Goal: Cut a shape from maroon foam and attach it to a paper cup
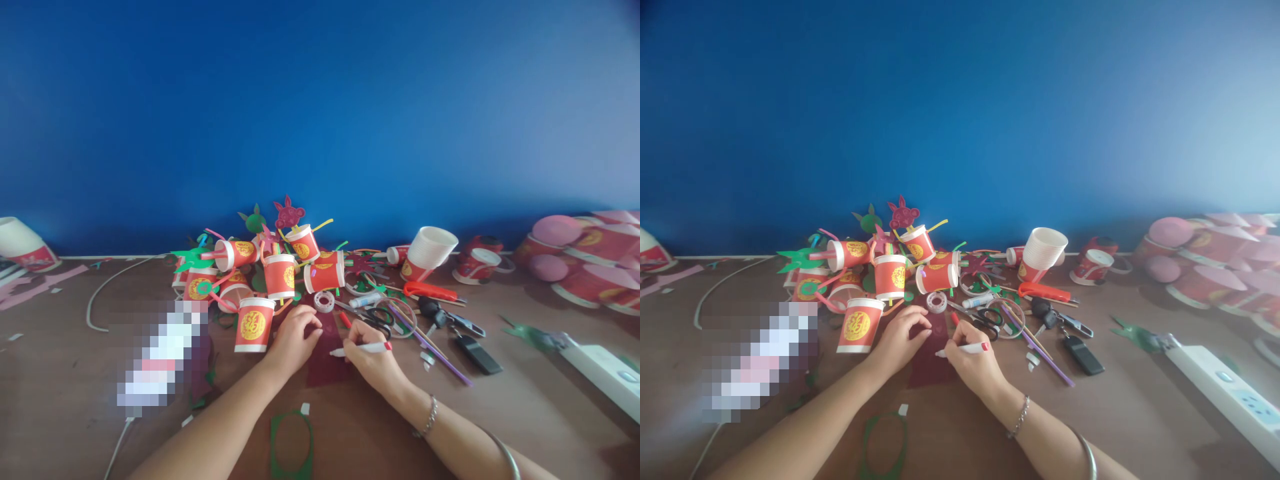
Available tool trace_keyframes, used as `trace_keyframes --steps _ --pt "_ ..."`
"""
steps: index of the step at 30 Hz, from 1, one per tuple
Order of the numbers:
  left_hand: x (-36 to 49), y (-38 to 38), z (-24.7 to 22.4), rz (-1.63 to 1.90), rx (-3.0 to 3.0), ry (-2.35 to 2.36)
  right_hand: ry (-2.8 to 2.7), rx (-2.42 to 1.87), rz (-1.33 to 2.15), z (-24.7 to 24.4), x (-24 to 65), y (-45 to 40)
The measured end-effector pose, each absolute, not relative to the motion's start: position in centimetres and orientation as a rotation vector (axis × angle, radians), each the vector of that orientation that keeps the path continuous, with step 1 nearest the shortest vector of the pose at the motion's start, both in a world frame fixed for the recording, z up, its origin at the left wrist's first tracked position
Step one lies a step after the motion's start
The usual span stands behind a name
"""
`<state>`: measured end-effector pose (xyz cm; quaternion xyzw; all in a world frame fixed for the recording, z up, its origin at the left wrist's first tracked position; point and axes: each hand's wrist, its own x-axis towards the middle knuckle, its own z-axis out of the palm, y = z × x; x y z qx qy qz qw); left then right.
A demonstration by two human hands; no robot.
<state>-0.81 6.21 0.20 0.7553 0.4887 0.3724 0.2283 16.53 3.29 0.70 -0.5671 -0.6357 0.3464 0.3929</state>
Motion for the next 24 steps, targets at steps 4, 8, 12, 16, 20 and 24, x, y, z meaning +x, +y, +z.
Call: trace_keyframes --steps 4,8,12,16,20,24 --pt "-0.81 6.25 0.17 1.023 2.067 1.353 -1.494 -1.365 1.034 0.72 16.80 3.35" --pt "-0.79 6.26 0.17 0.999 2.057 1.371 -1.383 -1.283 1.160 1.12 16.86 3.17" --pt "-0.80 6.28 0.15 0.990 2.060 1.378 -1.442 -1.313 1.114 1.52 16.71 3.14" --pt "-0.81 6.30 0.07 1.012 2.078 1.359 -1.479 -1.401 0.984 1.44 16.58 3.28" --pt "-0.81 6.26 0.06 1.019 2.076 1.351 -1.539 -1.435 0.915 1.19 16.50 3.26" --pt "-0.82 6.21 0.07 1.034 2.073 1.344 -1.556 -1.431 0.931 1.10 16.52 3.20"
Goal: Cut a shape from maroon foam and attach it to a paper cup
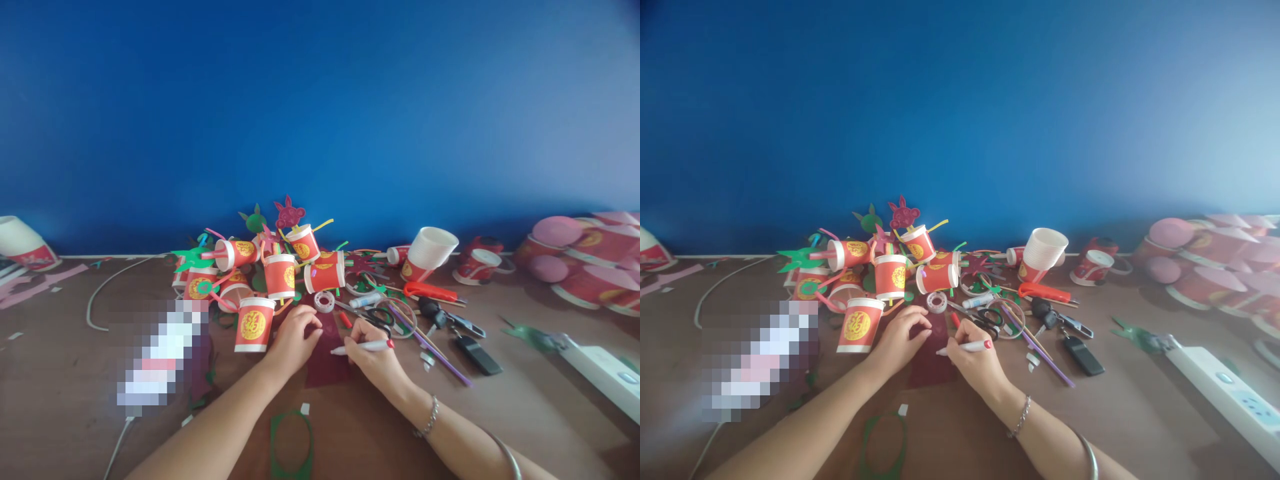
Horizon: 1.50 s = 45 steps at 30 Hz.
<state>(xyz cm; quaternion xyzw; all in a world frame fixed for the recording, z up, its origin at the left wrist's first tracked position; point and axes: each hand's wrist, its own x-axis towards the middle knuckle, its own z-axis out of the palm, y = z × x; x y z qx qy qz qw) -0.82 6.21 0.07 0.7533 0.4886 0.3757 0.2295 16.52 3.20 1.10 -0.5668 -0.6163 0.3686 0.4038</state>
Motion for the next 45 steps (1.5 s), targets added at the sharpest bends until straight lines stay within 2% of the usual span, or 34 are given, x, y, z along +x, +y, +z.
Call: trace_keyframes --steps 22,32,45 --pt "-0.89 6.28 -0.20 1.025 2.079 1.348 -1.581 -1.417 0.926 0.99 16.63 3.24" --pt "-0.74 6.19 0.26 0.997 2.071 1.377 -1.562 -1.286 1.154 1.27 16.58 2.95" --pt "-0.72 6.34 -0.32 1.019 2.077 1.359 -1.706 -1.345 1.100 0.45 16.47 2.96"
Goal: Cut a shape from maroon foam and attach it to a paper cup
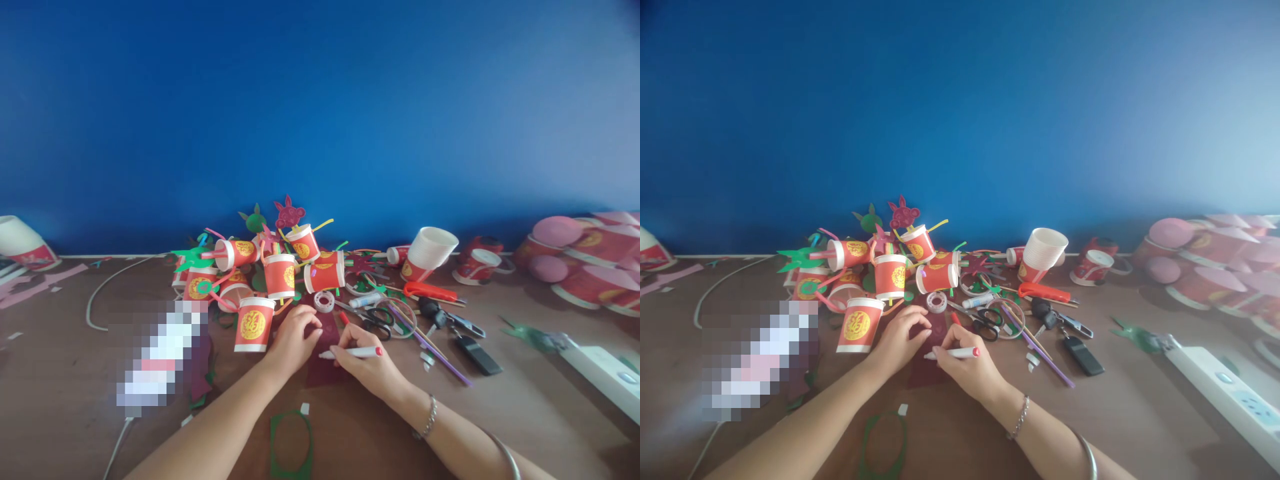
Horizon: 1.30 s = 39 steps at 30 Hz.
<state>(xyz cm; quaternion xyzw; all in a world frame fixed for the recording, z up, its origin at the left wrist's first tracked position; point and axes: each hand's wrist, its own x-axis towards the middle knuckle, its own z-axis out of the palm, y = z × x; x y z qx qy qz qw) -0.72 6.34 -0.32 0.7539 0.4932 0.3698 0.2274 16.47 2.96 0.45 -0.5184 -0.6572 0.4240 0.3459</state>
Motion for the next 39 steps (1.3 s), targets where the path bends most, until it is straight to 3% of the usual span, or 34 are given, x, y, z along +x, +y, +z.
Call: trace_keyframes --steps 27,39 --pt "-0.8 6.3 -0.1 0.961 2.061 1.400 -1.550 -1.186 1.279 1.5 16.6 2.9" --pt "-0.9 6.3 -0.3 0.996 2.075 1.378 -1.546 -1.297 1.121 1.2 16.6 3.1"
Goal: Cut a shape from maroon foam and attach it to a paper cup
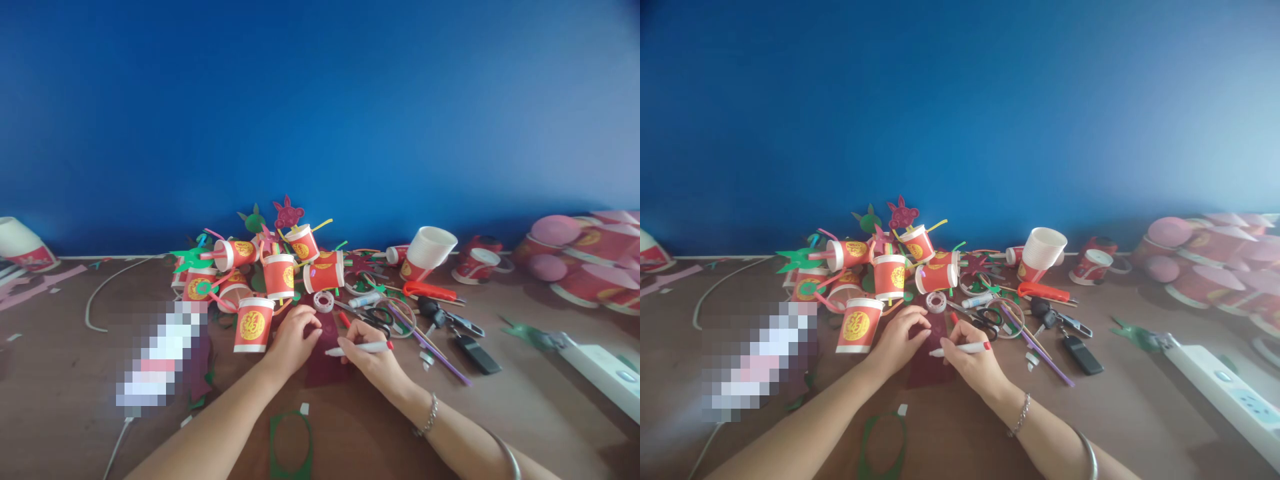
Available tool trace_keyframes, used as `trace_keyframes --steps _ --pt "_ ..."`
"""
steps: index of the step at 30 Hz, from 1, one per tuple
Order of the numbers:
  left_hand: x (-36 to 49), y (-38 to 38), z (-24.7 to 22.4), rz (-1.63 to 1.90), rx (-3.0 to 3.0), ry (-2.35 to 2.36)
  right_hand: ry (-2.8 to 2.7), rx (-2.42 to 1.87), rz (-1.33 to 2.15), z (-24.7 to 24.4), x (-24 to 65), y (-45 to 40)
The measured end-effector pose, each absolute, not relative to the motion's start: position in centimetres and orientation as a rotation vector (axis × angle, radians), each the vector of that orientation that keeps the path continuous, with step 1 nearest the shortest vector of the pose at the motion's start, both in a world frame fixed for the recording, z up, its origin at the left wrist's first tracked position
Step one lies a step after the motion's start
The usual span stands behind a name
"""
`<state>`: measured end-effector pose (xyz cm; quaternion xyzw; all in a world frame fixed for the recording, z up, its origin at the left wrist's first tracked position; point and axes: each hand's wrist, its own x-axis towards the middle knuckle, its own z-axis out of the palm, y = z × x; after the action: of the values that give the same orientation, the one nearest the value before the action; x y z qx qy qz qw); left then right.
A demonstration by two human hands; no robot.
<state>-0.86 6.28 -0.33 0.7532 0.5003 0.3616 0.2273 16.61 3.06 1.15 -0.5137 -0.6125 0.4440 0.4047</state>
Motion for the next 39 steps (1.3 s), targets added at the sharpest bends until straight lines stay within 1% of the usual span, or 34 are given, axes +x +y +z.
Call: trace_keyframes --steps 7,15,24,39 --pt "-0.83 6.29 -0.14 1.005 2.085 1.369 -1.560 -1.398 0.989 1.36 16.45 3.07" --pt "-0.86 6.15 0.16 1.011 2.083 1.364 -1.538 -1.399 1.019 0.95 16.47 3.36" --pt "-0.71 5.96 0.58 0.925 2.046 1.397 -1.566 -1.439 0.986 0.93 16.52 3.38" --pt "-0.71 5.99 0.37 0.969 2.049 1.361 -1.601 -1.469 0.940 0.51 16.43 3.47"
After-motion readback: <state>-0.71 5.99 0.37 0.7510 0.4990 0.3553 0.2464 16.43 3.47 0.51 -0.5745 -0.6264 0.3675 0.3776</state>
